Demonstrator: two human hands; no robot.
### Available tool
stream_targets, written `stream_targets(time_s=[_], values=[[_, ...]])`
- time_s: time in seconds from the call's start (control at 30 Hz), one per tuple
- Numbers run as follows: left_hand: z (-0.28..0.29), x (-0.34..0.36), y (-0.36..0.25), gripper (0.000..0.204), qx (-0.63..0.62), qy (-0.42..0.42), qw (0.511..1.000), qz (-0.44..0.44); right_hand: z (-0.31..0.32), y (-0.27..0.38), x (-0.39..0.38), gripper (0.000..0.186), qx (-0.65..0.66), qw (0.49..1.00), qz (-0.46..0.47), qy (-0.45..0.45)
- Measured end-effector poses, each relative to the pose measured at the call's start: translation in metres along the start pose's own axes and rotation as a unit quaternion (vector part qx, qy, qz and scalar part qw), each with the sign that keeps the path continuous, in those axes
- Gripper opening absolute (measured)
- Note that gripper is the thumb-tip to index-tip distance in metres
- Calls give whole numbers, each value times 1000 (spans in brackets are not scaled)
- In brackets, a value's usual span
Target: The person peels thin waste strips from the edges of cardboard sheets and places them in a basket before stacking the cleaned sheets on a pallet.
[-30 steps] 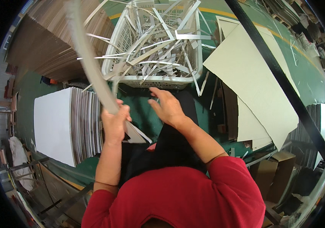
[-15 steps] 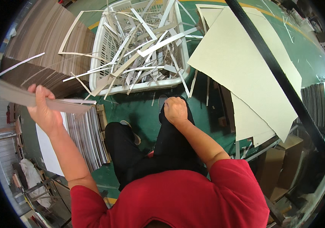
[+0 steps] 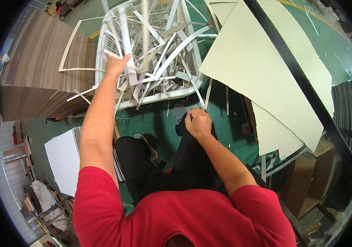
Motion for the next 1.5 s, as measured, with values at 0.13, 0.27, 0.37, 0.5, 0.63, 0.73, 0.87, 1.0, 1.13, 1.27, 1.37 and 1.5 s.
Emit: stream_targets(time_s=[0.13,0.27,0.37,0.5,0.63,0.73,0.87,1.0,1.13,1.27,1.37,1.5], values=[[-61,-5,5,80,100,22,995,20,6,-6,3,4,10,1000,-25,10],[-89,-8,-32,62,255,-17,965,-63,7,-13,7,4,5,999,-31,3],[-119,-15,-65,48,246,41,948,-196,1,-21,10,4,1,999,-41,7],[-167,-31,-64,42,237,203,939,-144,-7,-30,16,3,2,999,-54,-2],[-191,-38,-58,38,252,277,920,-112,-11,-33,18,4,-34,998,-53,-17],[-177,-42,-46,35,245,276,923,-114,-10,-43,17,4,53,994,-89,-29],[-90,-47,-15,36,184,179,961,-103,-20,-55,13,4,46,994,-94,-29],[26,-78,33,45,64,63,993,74,-32,-65,9,5,26,996,-76,-26],[97,-88,38,54,119,3,987,104,-26,-50,5,7,24,998,-53,-30],[90,-65,11,76,95,-86,992,-14,-2,-21,6,8,53,994,-90,-18],[57,-75,-27,70,197,-76,963,-169,12,0,7,10,-33,995,-88,19],[-33,-144,-44,49,-12,3,984,-179,10,-20,5,33,128,959,-235,89]])
Point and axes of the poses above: each hand's wrist, its own x-axis towards the middle knuckle, its own z-axis out of the back of the hand, y = z × x, the point moved 7 cm from there along x, towards the middle knuckle, and after that the axes turned 14 degrees about -z, right-handed, at the moved point
